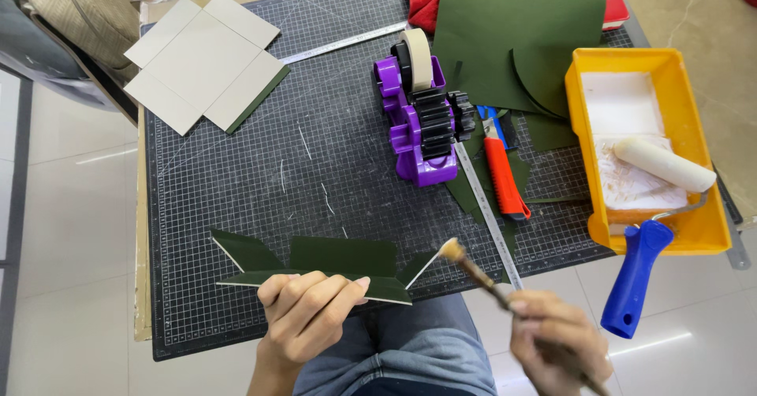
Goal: The person assembles a small rectangular box from pre-cut green paperboard. They apply glue to the edges with a brush, fold the flaps, and press them together to form the box structure.
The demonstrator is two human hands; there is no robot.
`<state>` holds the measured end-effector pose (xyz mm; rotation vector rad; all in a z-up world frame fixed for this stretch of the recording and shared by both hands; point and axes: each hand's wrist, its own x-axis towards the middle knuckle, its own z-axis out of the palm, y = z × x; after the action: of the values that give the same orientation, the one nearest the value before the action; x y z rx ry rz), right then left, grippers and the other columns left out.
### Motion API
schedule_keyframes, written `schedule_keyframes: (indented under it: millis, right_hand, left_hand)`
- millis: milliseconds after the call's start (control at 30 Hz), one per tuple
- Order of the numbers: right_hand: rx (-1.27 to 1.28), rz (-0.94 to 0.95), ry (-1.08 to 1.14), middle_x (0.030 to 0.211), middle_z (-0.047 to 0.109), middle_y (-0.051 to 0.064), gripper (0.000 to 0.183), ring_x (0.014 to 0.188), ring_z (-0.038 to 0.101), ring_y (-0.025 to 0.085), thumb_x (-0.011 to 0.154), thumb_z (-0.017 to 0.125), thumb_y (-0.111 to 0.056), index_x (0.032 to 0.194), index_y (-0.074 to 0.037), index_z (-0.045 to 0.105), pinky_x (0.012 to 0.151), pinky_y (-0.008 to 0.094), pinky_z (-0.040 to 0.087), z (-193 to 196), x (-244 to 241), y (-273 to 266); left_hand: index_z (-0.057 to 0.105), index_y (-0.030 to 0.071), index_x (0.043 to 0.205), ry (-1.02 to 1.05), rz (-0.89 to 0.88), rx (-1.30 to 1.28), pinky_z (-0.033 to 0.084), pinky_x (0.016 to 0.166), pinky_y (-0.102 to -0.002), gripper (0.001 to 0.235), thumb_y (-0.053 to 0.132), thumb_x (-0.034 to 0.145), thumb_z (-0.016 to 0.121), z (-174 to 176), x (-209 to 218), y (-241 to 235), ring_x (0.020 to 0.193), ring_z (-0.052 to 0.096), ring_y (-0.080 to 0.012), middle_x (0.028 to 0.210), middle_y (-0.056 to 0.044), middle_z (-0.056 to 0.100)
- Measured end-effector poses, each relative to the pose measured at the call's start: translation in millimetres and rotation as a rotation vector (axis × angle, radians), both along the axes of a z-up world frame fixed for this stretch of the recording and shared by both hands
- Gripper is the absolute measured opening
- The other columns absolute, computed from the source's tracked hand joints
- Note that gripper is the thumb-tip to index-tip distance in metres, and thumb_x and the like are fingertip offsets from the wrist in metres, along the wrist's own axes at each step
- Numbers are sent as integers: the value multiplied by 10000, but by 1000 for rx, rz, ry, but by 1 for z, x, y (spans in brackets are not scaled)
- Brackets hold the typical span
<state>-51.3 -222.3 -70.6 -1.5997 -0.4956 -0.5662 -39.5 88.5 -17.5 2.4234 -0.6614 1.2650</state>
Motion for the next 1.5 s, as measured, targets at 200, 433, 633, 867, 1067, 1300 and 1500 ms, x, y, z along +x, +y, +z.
schedule_keyframes:
  millis: [200,433,633,867,1067,1300,1500]
  right_hand:
    - [-24,202,-109,1015,718,144,305,924,761,314,726,773,73,953,-26,595,808,454,630,-13,-2,-1]
    - [13,133,-102,980,695,136,282,931,737,311,763,747,73,954,-38,572,873,487,620,-8,2,-1]
    - [55,90,-59,963,690,121,248,890,731,302,762,740,73,940,-22,595,849,486,615,-11,3,1]
    - [64,143,-82,986,707,155,239,908,764,297,772,760,75,927,-16,602,807,414,646,-2,-8,13]
    - [35,-11,-35,1028,655,148,245,936,713,291,821,692,93,984,-20,547,836,429,623,-6,10,2]
    - [571,-16,132,1028,583,161,129,915,674,254,1028,597,56,1131,3,540,883,370,585,-18,17,31]
    - [596,86,291,1079,631,221,153,1028,676,312,1059,487,21,1189,11,566,989,468,570,-20,14,59]
  left_hand:
    - [718,214,1037,6,1,-15,330,875,-279,121,216,918,743,-3,0,0,768,568,-50,913,131,645]
    - [718,207,1036,-1,0,-8,331,869,-278,120,209,920,747,0,1,0,767,562,-52,905,127,642]
    - [717,204,1041,3,-2,-15,331,867,-279,131,226,914,743,1,-2,-1,763,563,-63,905,120,638]
    - [723,205,1024,12,10,-9,330,852,-281,106,237,924,740,2,-2,-1,765,559,-56,895,120,643]
    - [721,206,1024,-8,7,-15,332,848,-278,110,250,924,733,-2,-3,-1,777,559,-68,900,118,643]
    - [718,193,1007,9,-8,29,338,877,-293,152,139,872,764,16,-13,-4,800,576,-70,903,106,652]
    - [721,227,973,83,117,-31,375,920,-274,147,271,909,596,9,-64,-17,810,627,-44,890,113,682]
